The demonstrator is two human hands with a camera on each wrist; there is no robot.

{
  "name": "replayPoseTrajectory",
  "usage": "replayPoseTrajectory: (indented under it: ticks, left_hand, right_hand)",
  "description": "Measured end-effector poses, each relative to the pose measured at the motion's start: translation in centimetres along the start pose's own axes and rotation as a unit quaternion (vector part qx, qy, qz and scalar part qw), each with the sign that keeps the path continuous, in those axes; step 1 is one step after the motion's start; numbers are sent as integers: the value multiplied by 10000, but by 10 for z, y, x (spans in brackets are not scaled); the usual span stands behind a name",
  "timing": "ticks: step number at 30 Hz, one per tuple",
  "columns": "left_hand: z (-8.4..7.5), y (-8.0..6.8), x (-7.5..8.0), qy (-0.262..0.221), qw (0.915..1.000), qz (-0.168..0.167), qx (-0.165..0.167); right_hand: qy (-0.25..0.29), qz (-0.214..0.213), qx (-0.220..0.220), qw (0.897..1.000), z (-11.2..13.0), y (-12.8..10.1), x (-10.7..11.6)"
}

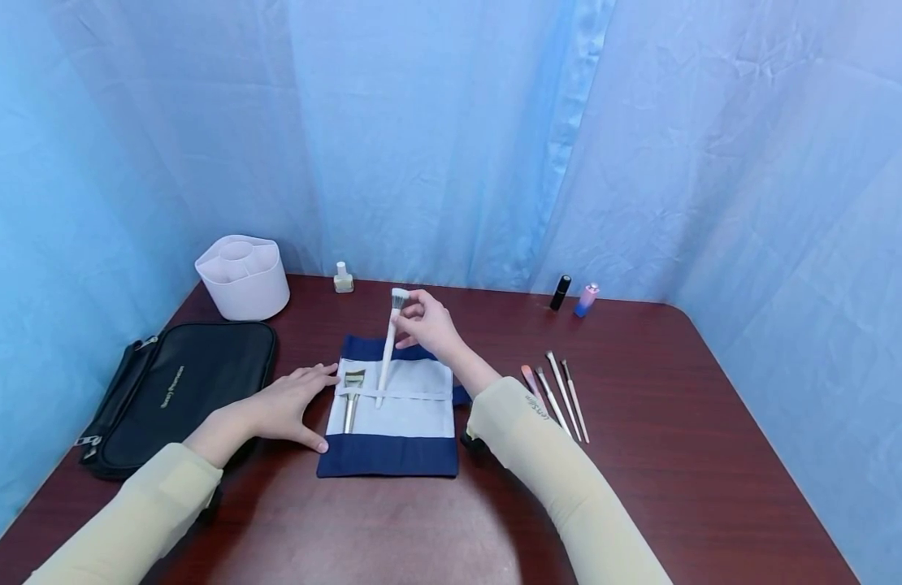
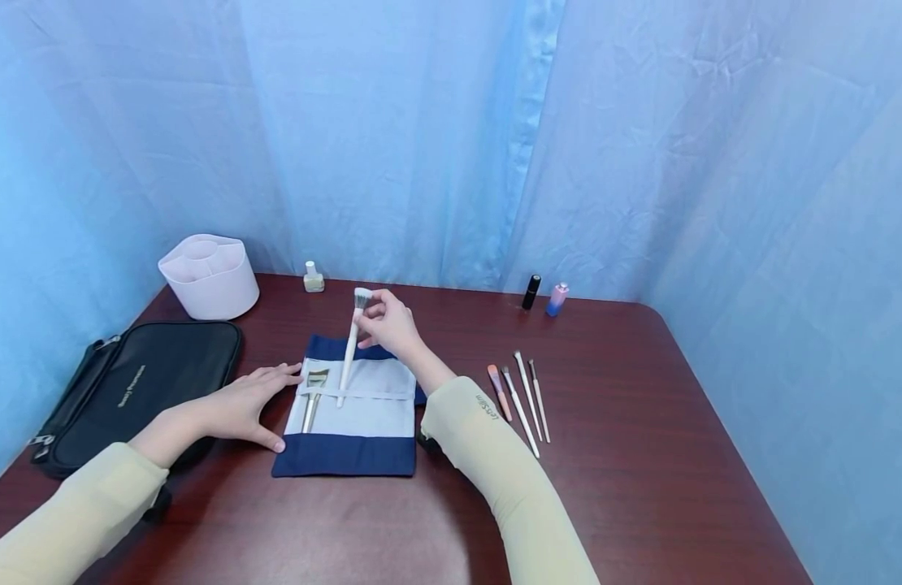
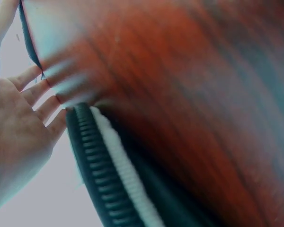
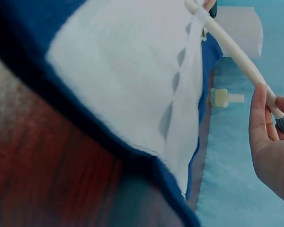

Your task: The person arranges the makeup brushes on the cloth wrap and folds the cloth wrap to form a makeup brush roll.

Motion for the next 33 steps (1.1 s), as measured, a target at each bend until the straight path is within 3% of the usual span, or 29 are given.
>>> replayPoseTrajectory:
  ticks: [8, 16, 21, 25, 33]
  left_hand:
    - [2, 0, -1, 34, 10000, -35, -5]
    - [6, 2, -3, 28, 10000, 33, 44]
    - [7, 3, -4, -13, 9999, 90, 100]
    - [6, 3, -4, -21, 9999, 102, 120]
    - [6, 3, -3, -2, 9998, 87, 157]
  right_hand:
    - [-229, 377, -441, 9981, -19, -3, -10]
    - [-412, 968, -998, 9894, -38, -7, -22]
    - [-1077, 1247, -841, 9827, -40, -13, -28]
    - [-1715, 1555, -594, 9710, -39, -19, -33]
    - [-2015, 1737, -481, 9627, -39, -21, -38]
Point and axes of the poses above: each hand's wrist, its own y-axis towards the middle knuckle, its own x-axis out of the back of the hand, z = x × y, the point moved 7 cm from there along y, towards the middle knuckle, and after that the axes turned 5 degrees about -x, right-handed, at the moved point
